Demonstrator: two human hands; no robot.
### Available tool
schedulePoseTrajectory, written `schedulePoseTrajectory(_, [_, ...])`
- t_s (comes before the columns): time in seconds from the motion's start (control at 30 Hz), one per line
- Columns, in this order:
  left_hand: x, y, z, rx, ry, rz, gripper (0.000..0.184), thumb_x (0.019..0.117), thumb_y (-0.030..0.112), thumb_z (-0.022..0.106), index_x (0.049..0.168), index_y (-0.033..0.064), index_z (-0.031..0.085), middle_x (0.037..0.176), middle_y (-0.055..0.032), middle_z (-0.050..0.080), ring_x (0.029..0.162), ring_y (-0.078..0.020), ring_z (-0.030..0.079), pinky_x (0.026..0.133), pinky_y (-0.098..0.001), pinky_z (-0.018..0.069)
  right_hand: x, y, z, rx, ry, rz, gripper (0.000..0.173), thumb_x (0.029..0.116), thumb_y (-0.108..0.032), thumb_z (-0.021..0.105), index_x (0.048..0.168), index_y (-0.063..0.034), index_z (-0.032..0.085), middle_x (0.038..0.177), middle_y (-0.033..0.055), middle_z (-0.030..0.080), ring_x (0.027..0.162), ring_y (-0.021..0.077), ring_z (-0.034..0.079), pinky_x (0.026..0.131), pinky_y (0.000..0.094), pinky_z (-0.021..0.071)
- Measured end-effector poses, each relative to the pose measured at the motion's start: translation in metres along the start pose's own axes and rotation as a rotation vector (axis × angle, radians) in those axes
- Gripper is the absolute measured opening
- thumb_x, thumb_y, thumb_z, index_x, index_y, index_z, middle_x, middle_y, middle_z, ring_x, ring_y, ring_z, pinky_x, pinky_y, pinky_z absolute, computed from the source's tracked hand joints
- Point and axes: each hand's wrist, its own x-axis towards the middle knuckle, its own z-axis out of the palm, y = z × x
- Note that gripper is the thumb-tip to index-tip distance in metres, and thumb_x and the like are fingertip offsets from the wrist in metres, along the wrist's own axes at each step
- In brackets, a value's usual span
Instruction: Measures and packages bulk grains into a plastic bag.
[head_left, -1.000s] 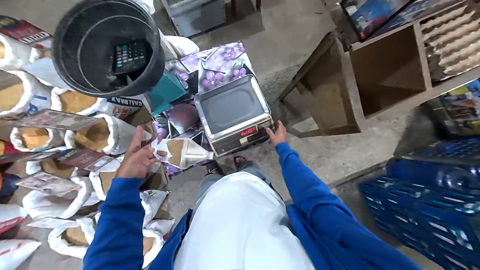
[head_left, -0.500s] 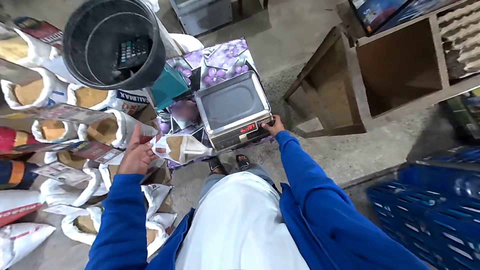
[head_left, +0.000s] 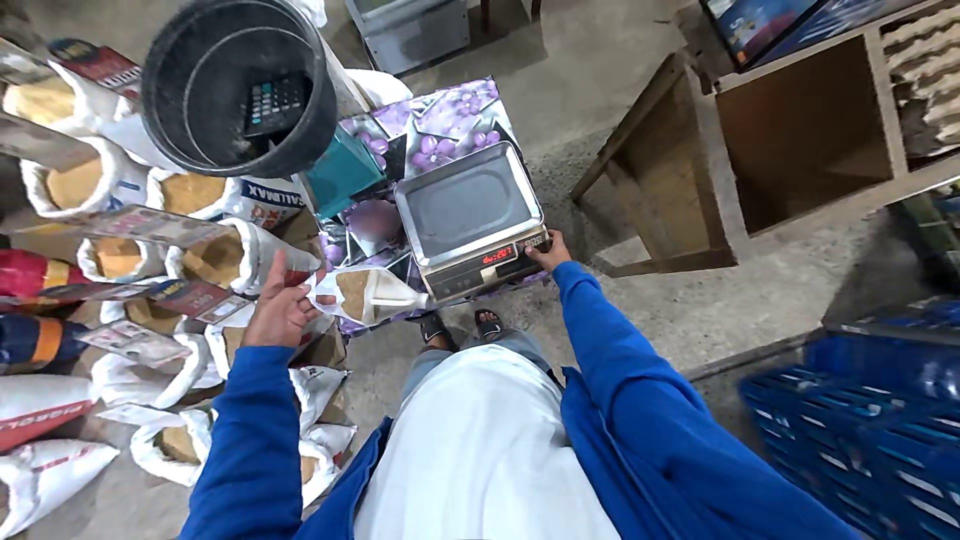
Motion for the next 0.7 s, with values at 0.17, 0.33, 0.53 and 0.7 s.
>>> schedulePoseTrajectory(0.17, [-0.004, -0.001, -0.002, 0.012, 0.018, -0.011, 0.071, 0.1051, 0.009, 0.037, 0.162, 0.0451, 0.014, 0.133, -0.0145, 0.063, 0.087, -0.0271, 0.072, 0.073, -0.0439, 0.0618, -0.001, 0.001, 0.002, 0.019, 0.016, -0.001, 0.093, 0.0803, -0.034, 0.089, 0.152, -0.0029, 0.039, 0.133, 0.0266, 0.062, 0.123, 0.0400, 0.062, 0.106, 0.0585, 0.0493])
schedulePoseTrajectory(0.33, [-0.008, 0.000, 0.001, 0.010, 0.023, -0.002, 0.071, 0.1053, 0.011, 0.038, 0.163, 0.0437, 0.012, 0.132, -0.0150, 0.064, 0.087, -0.0276, 0.073, 0.072, -0.0434, 0.0624, -0.004, -0.007, -0.003, -0.013, 0.004, 0.021, 0.093, 0.0806, -0.034, 0.089, 0.152, -0.0033, 0.039, 0.134, 0.0269, 0.061, 0.123, 0.0409, 0.061, 0.106, 0.0597, 0.0486])
schedulePoseTrajectory(0.53, [-0.009, 0.000, 0.002, 0.014, 0.022, 0.004, 0.066, 0.1067, 0.012, 0.035, 0.162, 0.0419, 0.014, 0.130, -0.0132, 0.064, 0.085, -0.0256, 0.072, 0.073, -0.0432, 0.0621, 0.003, 0.003, -0.005, 0.062, -0.035, -0.001, 0.080, 0.0899, -0.030, 0.081, 0.153, -0.0049, 0.039, 0.139, 0.0279, 0.058, 0.126, 0.0419, 0.060, 0.106, 0.0605, 0.0485])
schedulePoseTrajectory(0.7, [-0.010, 0.001, 0.002, -0.002, 0.017, -0.007, 0.066, 0.1067, 0.013, 0.036, 0.162, 0.0415, 0.015, 0.131, -0.0138, 0.064, 0.088, -0.0269, 0.072, 0.075, -0.0443, 0.0622, 0.009, 0.008, -0.004, 0.081, -0.019, -0.008, 0.075, 0.0892, -0.026, 0.082, 0.150, -0.0039, 0.043, 0.136, 0.0271, 0.059, 0.124, 0.0406, 0.061, 0.106, 0.0589, 0.0490])
